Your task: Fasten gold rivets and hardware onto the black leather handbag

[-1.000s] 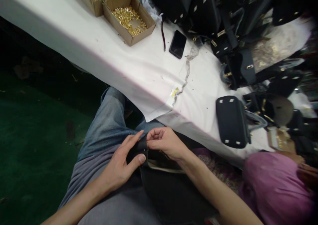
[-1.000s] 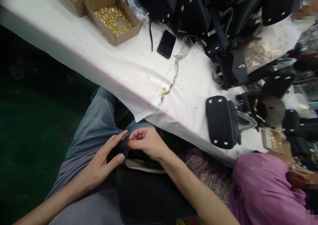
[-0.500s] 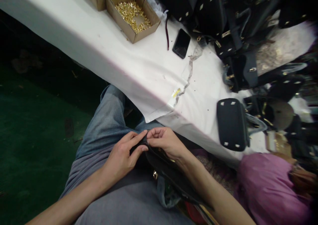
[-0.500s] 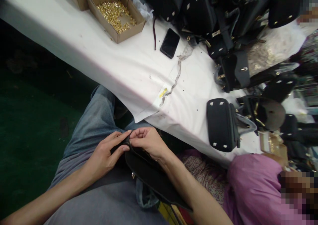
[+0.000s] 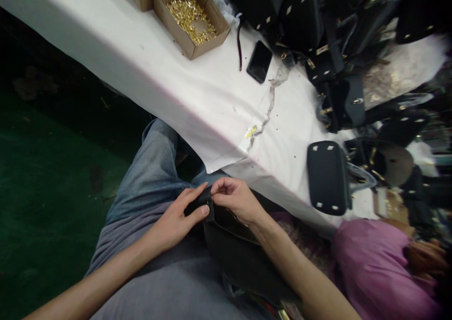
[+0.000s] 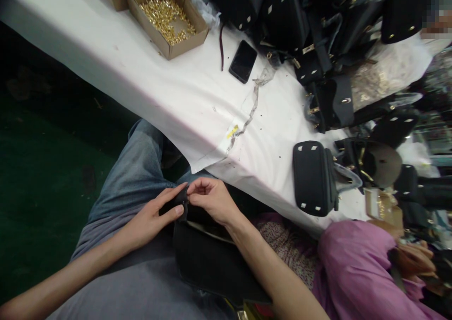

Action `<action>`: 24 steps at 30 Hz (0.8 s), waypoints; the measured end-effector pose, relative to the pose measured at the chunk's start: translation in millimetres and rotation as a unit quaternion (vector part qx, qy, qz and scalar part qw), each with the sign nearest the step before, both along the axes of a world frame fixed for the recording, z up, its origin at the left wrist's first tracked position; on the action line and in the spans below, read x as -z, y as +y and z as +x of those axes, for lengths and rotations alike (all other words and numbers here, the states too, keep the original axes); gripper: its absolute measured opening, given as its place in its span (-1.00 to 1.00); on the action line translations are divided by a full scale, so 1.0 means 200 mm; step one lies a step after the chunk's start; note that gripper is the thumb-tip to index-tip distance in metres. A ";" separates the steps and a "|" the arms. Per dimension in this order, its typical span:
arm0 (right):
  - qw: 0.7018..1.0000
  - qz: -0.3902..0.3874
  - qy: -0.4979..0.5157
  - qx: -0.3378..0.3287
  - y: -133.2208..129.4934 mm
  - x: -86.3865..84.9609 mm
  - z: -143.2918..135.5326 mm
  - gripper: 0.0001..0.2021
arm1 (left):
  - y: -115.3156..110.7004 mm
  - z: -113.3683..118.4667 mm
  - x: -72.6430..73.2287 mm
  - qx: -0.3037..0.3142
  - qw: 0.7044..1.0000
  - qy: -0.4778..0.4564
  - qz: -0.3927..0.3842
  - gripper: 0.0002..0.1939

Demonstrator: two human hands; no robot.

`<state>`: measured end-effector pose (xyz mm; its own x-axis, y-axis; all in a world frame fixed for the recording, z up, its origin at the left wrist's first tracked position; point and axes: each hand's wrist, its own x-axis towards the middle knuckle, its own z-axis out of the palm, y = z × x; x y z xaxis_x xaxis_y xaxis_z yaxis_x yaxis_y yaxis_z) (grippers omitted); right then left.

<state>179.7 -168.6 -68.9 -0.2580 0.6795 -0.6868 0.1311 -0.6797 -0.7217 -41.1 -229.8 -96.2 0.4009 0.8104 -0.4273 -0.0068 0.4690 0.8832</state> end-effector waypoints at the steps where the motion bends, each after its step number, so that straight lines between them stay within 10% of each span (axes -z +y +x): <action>1: 1.000 0.006 -0.005 -0.005 0.00 0.00 0.00 -0.82 | 0.00 0.01 0.00 -0.007 1.000 0.012 0.002 -0.37; 24: 0.999 -0.035 -0.018 0.009 0.03 -0.01 0.00 -0.63 | 0.08 0.07 0.03 -0.052 0.996 0.071 -0.023 -0.54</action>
<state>180.2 -163.0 -67.2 -0.2202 0.6338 -0.7415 0.1424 -0.7311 -0.6672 -26.8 -213.1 -102.5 0.2481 0.8229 -0.5111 0.0665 0.5119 0.8565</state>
